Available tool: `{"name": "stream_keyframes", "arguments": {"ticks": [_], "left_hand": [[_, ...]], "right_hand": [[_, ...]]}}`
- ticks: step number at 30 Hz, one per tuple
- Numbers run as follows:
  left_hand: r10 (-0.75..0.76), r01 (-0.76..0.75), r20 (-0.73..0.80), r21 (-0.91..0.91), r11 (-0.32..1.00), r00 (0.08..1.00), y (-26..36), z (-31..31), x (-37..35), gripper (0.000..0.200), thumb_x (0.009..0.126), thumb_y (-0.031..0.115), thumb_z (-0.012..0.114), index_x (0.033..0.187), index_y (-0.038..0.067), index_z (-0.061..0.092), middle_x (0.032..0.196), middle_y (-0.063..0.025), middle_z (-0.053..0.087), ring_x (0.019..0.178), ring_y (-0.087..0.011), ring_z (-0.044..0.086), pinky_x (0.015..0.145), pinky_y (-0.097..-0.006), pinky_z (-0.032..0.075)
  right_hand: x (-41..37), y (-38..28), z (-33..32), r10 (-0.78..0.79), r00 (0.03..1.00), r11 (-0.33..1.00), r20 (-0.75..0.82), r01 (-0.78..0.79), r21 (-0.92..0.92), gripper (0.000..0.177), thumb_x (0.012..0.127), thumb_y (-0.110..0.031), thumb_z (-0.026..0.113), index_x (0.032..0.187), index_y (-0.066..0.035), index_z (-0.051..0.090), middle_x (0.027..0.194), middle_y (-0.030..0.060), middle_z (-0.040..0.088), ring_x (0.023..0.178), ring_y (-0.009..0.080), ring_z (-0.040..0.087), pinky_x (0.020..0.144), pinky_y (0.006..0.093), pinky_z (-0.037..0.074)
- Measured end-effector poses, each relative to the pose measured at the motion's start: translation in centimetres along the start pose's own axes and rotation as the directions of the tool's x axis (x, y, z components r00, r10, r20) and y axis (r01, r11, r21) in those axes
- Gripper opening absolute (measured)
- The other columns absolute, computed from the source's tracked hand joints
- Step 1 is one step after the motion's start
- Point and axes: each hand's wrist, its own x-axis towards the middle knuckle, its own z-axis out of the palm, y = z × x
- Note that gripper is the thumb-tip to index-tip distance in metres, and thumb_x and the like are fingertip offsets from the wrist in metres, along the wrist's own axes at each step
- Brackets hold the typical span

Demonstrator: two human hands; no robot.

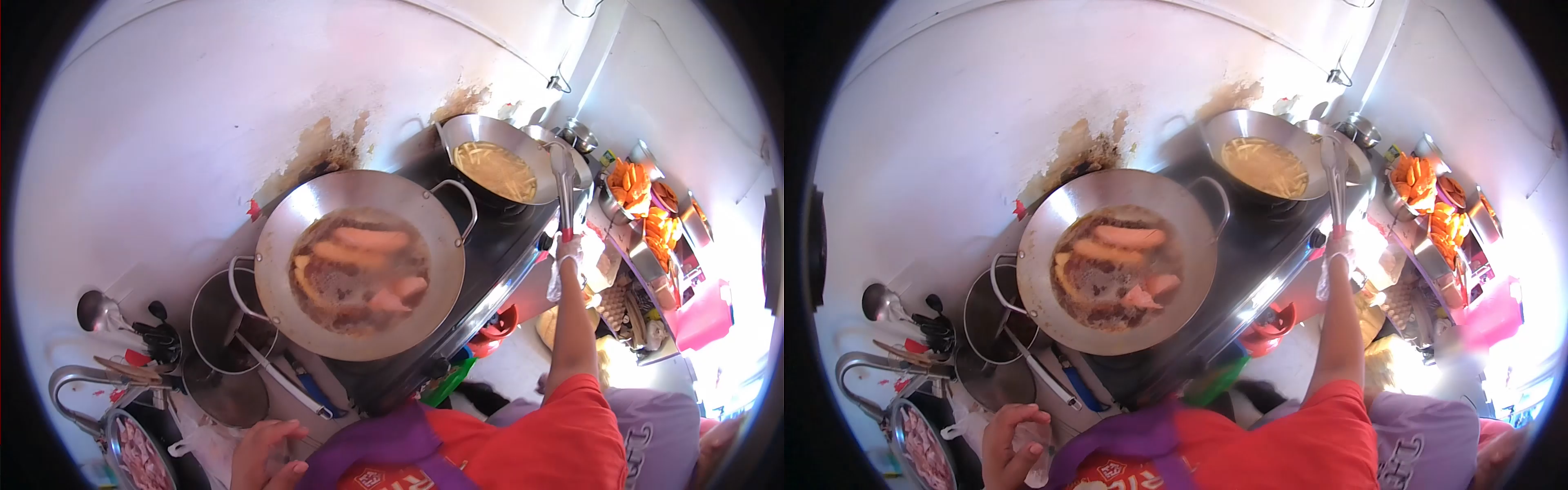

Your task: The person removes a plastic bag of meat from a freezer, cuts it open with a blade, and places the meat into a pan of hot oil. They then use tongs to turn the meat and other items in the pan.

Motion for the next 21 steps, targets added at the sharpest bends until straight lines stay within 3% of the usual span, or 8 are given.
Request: {"name": "stream_keyframes", "arguments": {"ticks": [3,5,7,9,11,13,15,21], "left_hand": [[0.017,-0.017,-0.01,0.031,0.999,1.0,-0.1,-0.1,-0.5,0.043,0.09,0.02,0.062,0.126,-0.001,0.055,0.117,-0.0141,0.06,0.109,-0.0234,0.057,0.096,-0.0347,0.042],[0.024,-0.023,-0.032,0.025,0.999,0.999,-0.6,0.0,-1.4,0.045,0.089,0.022,0.064,0.127,-0.001,0.054,0.118,-0.0141,0.06,0.109,-0.0234,0.057,0.097,-0.0347,0.042],[0.028,-0.028,-0.06,-0.001,1.0,0.998,-1.5,0.1,-2.4,0.048,0.088,0.024,0.066,0.128,0.0,0.054,0.119,-0.0142,0.06,0.109,-0.0237,0.057,0.098,-0.0345,0.041],[0.107,-0.111,-0.13,-0.025,0.994,0.986,-3.4,0.7,-3.4,0.043,0.09,0.02,0.062,0.127,-0.001,0.052,0.112,-0.0123,0.059,0.104,-0.0204,0.057,0.093,-0.0321,0.042],[0.147,-0.15,-0.215,0.001,0.989,0.965,-5.1,0.8,-4.0,0.039,0.091,0.017,0.06,0.124,-0.002,0.053,0.107,-0.0116,0.061,0.099,-0.0192,0.059,0.089,-0.0317,0.044],[0.153,-0.137,-0.312,0.07,0.988,0.938,-6.4,0.6,-4.0,0.034,0.091,0.015,0.061,0.12,-0.002,0.056,0.103,-0.0122,0.064,0.095,-0.0203,0.062,0.086,-0.0332,0.048],[0.056,-0.027,-0.426,0.074,0.997,0.903,-8.1,1.0,-4.3,0.03,0.09,0.012,0.062,0.116,-0.001,0.058,0.097,-0.0109,0.063,0.091,-0.0196,0.062,0.082,-0.0315,0.049],[-0.104,0.131,-0.482,0.022,0.991,0.87,-14.5,3.0,-5.6,0.029,0.09,0.008,0.062,0.117,-0.001,0.058,0.101,-0.0097,0.061,0.092,-0.0181,0.061,0.083,-0.03,0.05]], "right_hand": [[-0.2,-1.8,-2.4,-0.21,0.977,0.978,-0.032,0.211,0.004,0.051,0.083,-0.046,0.067,0.117,-0.008,0.057,0.102,0.0188,0.067,0.098,0.033,0.066,0.085,0.0424,0.051],[-0.4,-4.1,-4.7,-0.341,0.939,0.938,0.043,0.343,-0.056,0.061,0.081,-0.052,0.068,0.12,-0.007,0.056,0.104,0.0193,0.067,0.103,0.033,0.064,0.088,0.042,0.049],[-2.6,-7.7,-8.0,-0.388,0.909,0.909,0.153,0.405,-0.101,0.076,0.084,-0.065,0.057,0.123,0.0,0.054,0.114,0.0271,0.063,0.109,0.0399,0.061,0.092,0.0456,0.046],[-1.6,-8.9,-9.4,-0.437,0.852,0.88,0.289,0.471,-0.06,0.08,0.085,-0.067,0.053,0.124,0.003,0.053,0.114,0.0284,0.063,0.11,0.039,0.06,0.094,0.0435,0.045],[-2.8,-11.2,-11.4,-0.436,0.808,0.851,0.395,0.513,-0.109,0.073,0.088,-0.065,0.051,0.123,0.0,0.055,0.117,0.0271,0.062,0.111,0.0399,0.059,0.094,0.0442,0.045],[-6.4,-13.1,-13.7,-0.507,0.833,0.814,0.223,0.547,-0.194,0.068,0.088,-0.062,0.053,0.12,-0.003,0.057,0.115,0.0265,0.063,0.109,0.0414,0.06,0.092,0.0464,0.045],[-9.7,-14.8,-16.4,-0.553,0.804,0.779,0.216,0.592,-0.207,0.056,0.085,-0.054,0.06,0.116,-0.007,0.06,0.109,0.023,0.065,0.106,0.0382,0.061,0.09,0.0459,0.047],[-20.3,-16.4,-23.5,-0.799,0.506,0.515,0.326,0.855,-0.063,0.039,0.083,-0.037,0.071,0.112,-0.013,0.061,0.098,0.0151,0.069,0.094,0.0336,0.066,0.083,0.0426,0.05]]}}
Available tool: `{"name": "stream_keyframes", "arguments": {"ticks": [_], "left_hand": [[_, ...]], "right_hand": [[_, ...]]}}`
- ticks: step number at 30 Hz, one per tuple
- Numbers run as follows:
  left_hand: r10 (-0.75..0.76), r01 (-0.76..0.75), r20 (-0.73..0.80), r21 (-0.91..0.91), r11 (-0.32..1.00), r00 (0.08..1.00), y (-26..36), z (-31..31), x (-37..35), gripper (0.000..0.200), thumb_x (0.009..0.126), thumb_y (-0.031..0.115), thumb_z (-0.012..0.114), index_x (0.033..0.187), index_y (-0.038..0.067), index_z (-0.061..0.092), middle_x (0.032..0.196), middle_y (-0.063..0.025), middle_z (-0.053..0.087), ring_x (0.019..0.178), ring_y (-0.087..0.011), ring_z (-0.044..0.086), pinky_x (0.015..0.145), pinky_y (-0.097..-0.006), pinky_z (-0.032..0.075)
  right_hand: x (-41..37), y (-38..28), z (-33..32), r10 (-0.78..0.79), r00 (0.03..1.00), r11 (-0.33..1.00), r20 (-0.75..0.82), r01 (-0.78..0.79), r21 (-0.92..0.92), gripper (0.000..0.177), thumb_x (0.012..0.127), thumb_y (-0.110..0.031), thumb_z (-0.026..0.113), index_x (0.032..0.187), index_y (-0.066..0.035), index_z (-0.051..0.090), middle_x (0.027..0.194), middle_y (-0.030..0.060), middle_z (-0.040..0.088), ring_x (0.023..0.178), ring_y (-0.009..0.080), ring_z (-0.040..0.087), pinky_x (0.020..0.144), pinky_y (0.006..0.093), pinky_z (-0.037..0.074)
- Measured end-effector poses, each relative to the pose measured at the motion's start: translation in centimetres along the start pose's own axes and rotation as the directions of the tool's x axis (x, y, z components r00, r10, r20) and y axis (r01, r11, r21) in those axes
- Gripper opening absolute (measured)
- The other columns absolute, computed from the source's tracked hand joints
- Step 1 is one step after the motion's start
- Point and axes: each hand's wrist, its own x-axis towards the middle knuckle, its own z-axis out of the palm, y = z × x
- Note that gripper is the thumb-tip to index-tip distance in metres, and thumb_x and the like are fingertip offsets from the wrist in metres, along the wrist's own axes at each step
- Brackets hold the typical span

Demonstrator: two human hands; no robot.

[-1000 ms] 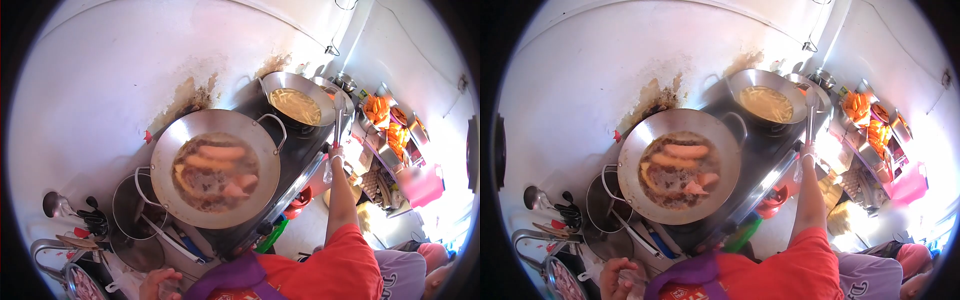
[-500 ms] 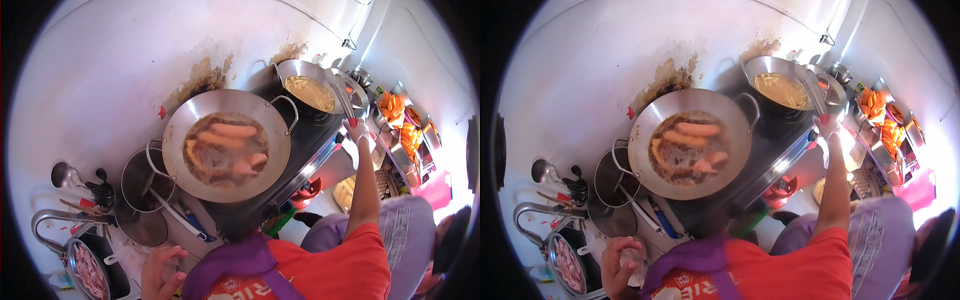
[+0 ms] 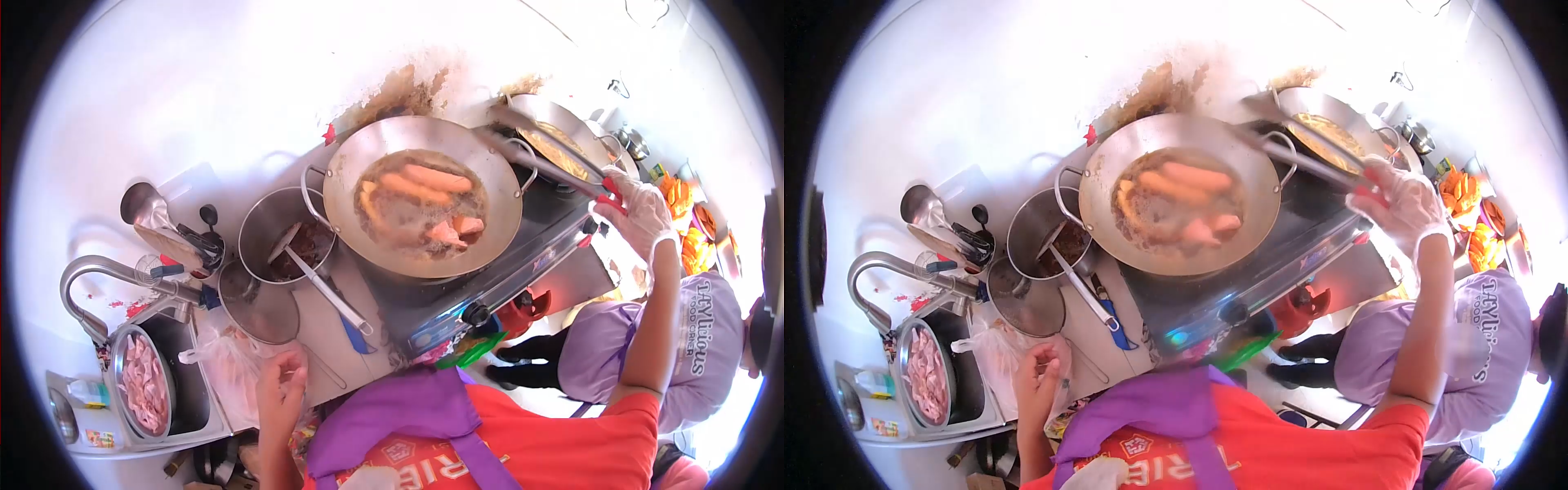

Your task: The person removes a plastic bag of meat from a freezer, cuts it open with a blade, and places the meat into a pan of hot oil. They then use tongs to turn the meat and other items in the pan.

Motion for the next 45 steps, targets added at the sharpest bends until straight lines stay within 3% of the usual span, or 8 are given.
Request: {"name": "stream_keyframes", "arguments": {"ticks": [4,8,17,24,28,35,39,45], "left_hand": [[0.063,-0.063,0.033,-0.016,0.998,0.997,-2.4,1.3,-0.2,0.029,0.09,0.01,0.063,0.116,-0.001,0.058,0.106,-0.0123,0.061,0.095,-0.021,0.062,0.084,-0.0321,0.05],[0.13,-0.135,0.111,0.031,0.99,0.985,-1.3,1.3,-0.3,0.028,0.09,0.011,0.064,0.114,-0.002,0.059,0.105,-0.0138,0.061,0.096,-0.0228,0.063,0.085,-0.0332,0.05],[0.154,-0.15,0.218,-0.037,0.988,0.964,-2.0,1.3,-2.6,0.028,0.09,0.013,0.064,0.114,-0.001,0.06,0.105,-0.0144,0.062,0.098,-0.0238,0.063,0.086,-0.0336,0.049],[0.18,-0.172,0.226,-0.055,0.984,0.957,-2.8,0.8,-3.4,0.028,0.09,0.014,0.064,0.115,0.0,0.06,0.105,-0.0144,0.063,0.097,-0.0243,0.063,0.086,-0.0339,0.048],[0.179,-0.173,0.253,-0.049,0.984,0.951,-3.1,0.8,-3.9,0.029,0.091,0.016,0.064,0.114,-0.001,0.059,0.105,-0.0145,0.063,0.097,-0.0247,0.063,0.085,-0.0342,0.048],[0.223,-0.211,0.282,-0.071,0.975,0.933,-2.2,0.9,-3.6,0.031,0.09,0.016,0.064,0.115,-0.002,0.059,0.104,-0.0152,0.063,0.097,-0.0252,0.062,0.085,-0.0343,0.048],[0.24,-0.233,0.319,-0.06,0.971,0.917,-1.9,0.7,-3.5,0.029,0.092,0.013,0.062,0.116,-0.002,0.058,0.107,-0.0135,0.061,0.099,-0.0217,0.061,0.087,-0.0323,0.049],[0.215,-0.206,0.319,-0.062,0.977,0.923,-2.3,0.3,-3.5,0.03,0.092,0.012,0.061,0.118,-0.002,0.058,0.109,-0.0128,0.061,0.1,-0.0201,0.061,0.088,-0.0316,0.049]], "right_hand": [[-2.8,-5.9,-1.9,-0.084,0.979,0.971,0.186,0.122,-0.206,0.056,0.073,-0.032,0.08,0.123,-0.013,0.062,0.095,0.0152,0.069,0.089,0.0326,0.065,0.082,0.0415,0.05],[-4.7,-8.1,-1.9,-0.08,0.955,0.904,0.287,0.191,-0.383,0.052,0.079,-0.039,0.074,0.121,-0.014,0.06,0.089,0.013,0.067,0.088,0.0338,0.065,0.078,0.0449,0.05],[-4.0,-9.7,-0.2,-0.102,0.884,0.917,0.456,0.261,-0.301,0.044,0.085,-0.049,0.065,0.108,-0.012,0.059,0.085,0.0187,0.065,0.089,0.0376,0.064,0.077,0.0478,0.05],[-5.8,-10.4,-3.4,-0.133,0.969,0.777,0.209,0.233,-0.584,0.039,0.085,-0.04,0.067,0.113,-0.014,0.058,0.082,0.014,0.063,0.081,0.0339,0.065,0.069,0.0454,0.05],[-5.7,-8.9,-2.9,-0.41,0.899,0.629,0.155,0.402,-0.666,0.032,0.083,-0.022,0.067,0.114,-0.014,0.058,0.081,0.0102,0.063,0.079,0.0299,0.066,0.067,0.043,0.052],[-5.1,-12.0,-1.2,-0.245,0.921,0.617,0.302,0.388,-0.685,0.031,0.087,-0.013,0.06,0.118,-0.011,0.057,0.086,0.0062,0.065,0.083,0.0252,0.067,0.067,0.0378,0.054],[-4.2,-11.3,1.1,-0.341,0.911,0.636,0.23,0.404,-0.658,0.034,0.089,-0.007,0.056,0.122,-0.009,0.052,0.087,0.0066,0.065,0.084,0.024,0.068,0.066,0.0364,0.054],[-3.6,-10.0,-0.5,-0.135,0.935,0.716,0.329,0.322,-0.619,0.029,0.087,-0.018,0.062,0.116,-0.013,0.06,0.087,0.0103,0.065,0.086,0.0293,0.067,0.072,0.0412,0.054]]}}
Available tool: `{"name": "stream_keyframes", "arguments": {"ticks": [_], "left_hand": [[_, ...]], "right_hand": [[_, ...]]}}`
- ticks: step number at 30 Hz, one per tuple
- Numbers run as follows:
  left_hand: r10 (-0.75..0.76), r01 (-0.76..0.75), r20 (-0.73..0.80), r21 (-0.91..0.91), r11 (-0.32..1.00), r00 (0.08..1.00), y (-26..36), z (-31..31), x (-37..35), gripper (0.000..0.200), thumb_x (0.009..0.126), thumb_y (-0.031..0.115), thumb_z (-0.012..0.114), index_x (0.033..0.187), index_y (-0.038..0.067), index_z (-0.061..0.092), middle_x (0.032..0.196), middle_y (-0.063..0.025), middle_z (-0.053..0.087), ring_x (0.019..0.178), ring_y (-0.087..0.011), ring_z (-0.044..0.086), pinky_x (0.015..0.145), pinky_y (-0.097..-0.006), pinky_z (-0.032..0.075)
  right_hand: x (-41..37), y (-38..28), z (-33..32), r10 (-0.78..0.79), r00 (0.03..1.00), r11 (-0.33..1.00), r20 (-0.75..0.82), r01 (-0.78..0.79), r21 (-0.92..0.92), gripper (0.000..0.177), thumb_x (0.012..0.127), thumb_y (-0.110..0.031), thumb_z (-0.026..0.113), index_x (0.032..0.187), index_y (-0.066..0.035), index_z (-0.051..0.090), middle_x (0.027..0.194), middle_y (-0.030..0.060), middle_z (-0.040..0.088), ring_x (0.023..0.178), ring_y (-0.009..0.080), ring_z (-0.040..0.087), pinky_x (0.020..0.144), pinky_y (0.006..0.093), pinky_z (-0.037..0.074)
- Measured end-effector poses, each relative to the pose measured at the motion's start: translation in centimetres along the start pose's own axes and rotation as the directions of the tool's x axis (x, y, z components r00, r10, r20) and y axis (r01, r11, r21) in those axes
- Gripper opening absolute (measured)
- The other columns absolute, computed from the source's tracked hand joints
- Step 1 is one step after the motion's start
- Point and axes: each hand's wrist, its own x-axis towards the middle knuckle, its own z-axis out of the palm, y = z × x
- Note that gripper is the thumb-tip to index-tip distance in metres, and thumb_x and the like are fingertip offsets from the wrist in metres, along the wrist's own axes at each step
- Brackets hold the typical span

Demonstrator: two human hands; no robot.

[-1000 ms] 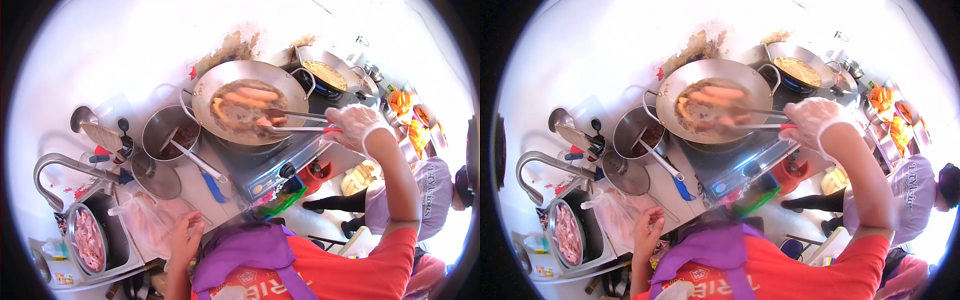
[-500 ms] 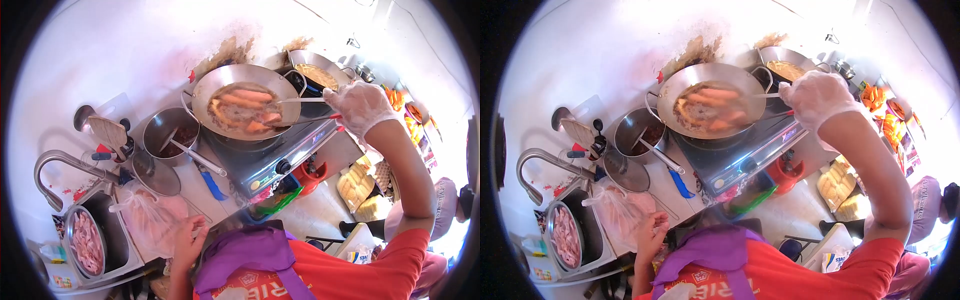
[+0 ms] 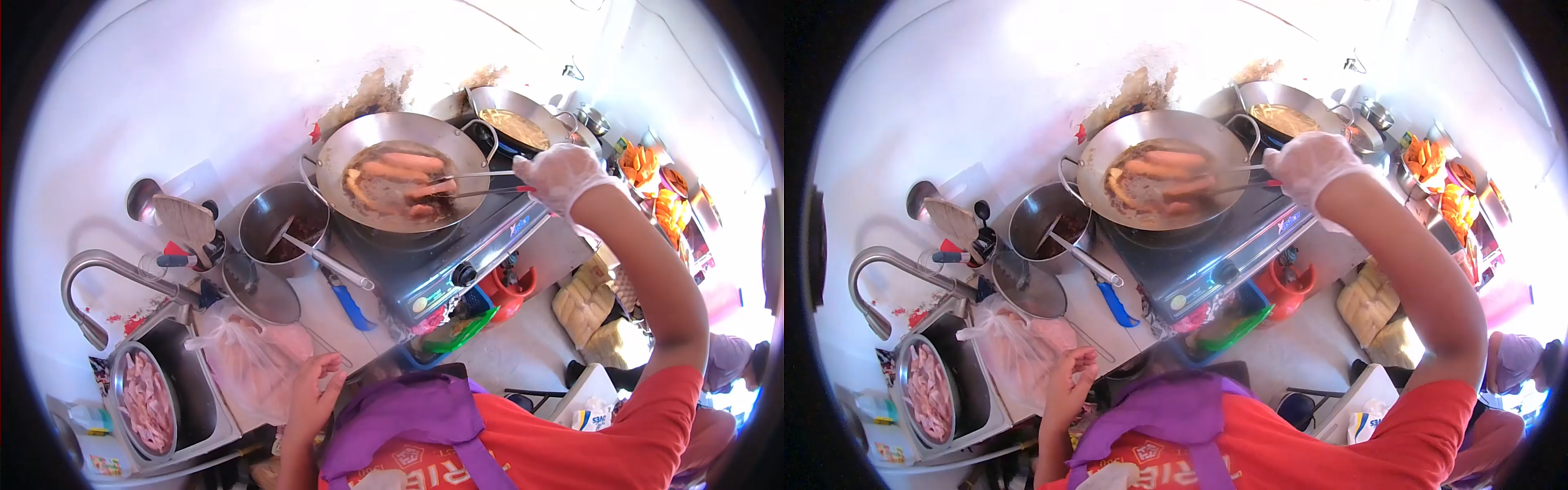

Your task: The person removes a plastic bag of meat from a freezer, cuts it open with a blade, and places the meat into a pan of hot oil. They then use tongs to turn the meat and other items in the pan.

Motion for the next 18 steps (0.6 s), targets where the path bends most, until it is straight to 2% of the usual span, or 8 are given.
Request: {"name": "stream_keyframes", "arguments": {"ticks": [3,4,7,18], "left_hand": [[0.003,-0.004,-0.029,-0.007,1.0,1.0,-0.3,0.1,-0.1,0.03,0.091,0.015,0.063,0.116,-0.001,0.058,0.105,-0.0139,0.062,0.098,-0.0229,0.062,0.087,-0.0332,0.048],[0.01,-0.011,-0.041,-0.006,1.0,0.999,-0.3,0.1,0.0,0.031,0.09,0.016,0.064,0.115,-0.001,0.059,0.103,-0.0144,0.063,0.097,-0.0243,0.062,0.086,-0.034,0.048],[0.026,-0.026,-0.02,0.012,1.0,0.999,0.0,0.0,0.4,0.03,0.09,0.016,0.064,0.115,0.0,0.059,0.102,-0.014,0.063,0.097,-0.0243,0.062,0.086,-0.0338,0.048],[0.027,-0.026,0.015,-0.019,0.999,1.0,0.1,0.2,0.9,0.031,0.09,0.016,0.064,0.116,0.0,0.058,0.103,-0.0139,0.063,0.097,-0.0244,0.062,0.087,-0.034,0.048]], "right_hand": [[-0.8,2.1,-0.5,-0.006,0.998,0.985,0.064,-0.005,0.172,0.033,0.086,-0.03,0.065,0.114,-0.014,0.062,0.089,0.0138,0.066,0.09,0.0334,0.066,0.077,0.0448,0.053],[-0.9,2.7,-0.9,-0.008,0.99,0.965,0.142,-0.03,0.261,0.037,0.084,-0.035,0.066,0.114,-0.012,0.061,0.09,0.0156,0.067,0.092,0.0342,0.065,0.081,0.0451,0.051],[-0.5,4.3,0.4,-0.1,0.988,0.921,0.114,0.048,0.387,0.035,0.085,-0.035,0.065,0.111,-0.011,0.062,0.092,0.016,0.067,0.093,0.0334,0.065,0.083,0.044,0.05],[-0.8,4.1,-0.1,0.031,0.982,0.974,0.188,-0.071,0.213,0.037,0.086,-0.036,0.065,0.116,-0.015,0.059,0.09,0.0156,0.066,0.092,0.0342,0.065,0.082,0.0449,0.051]]}}
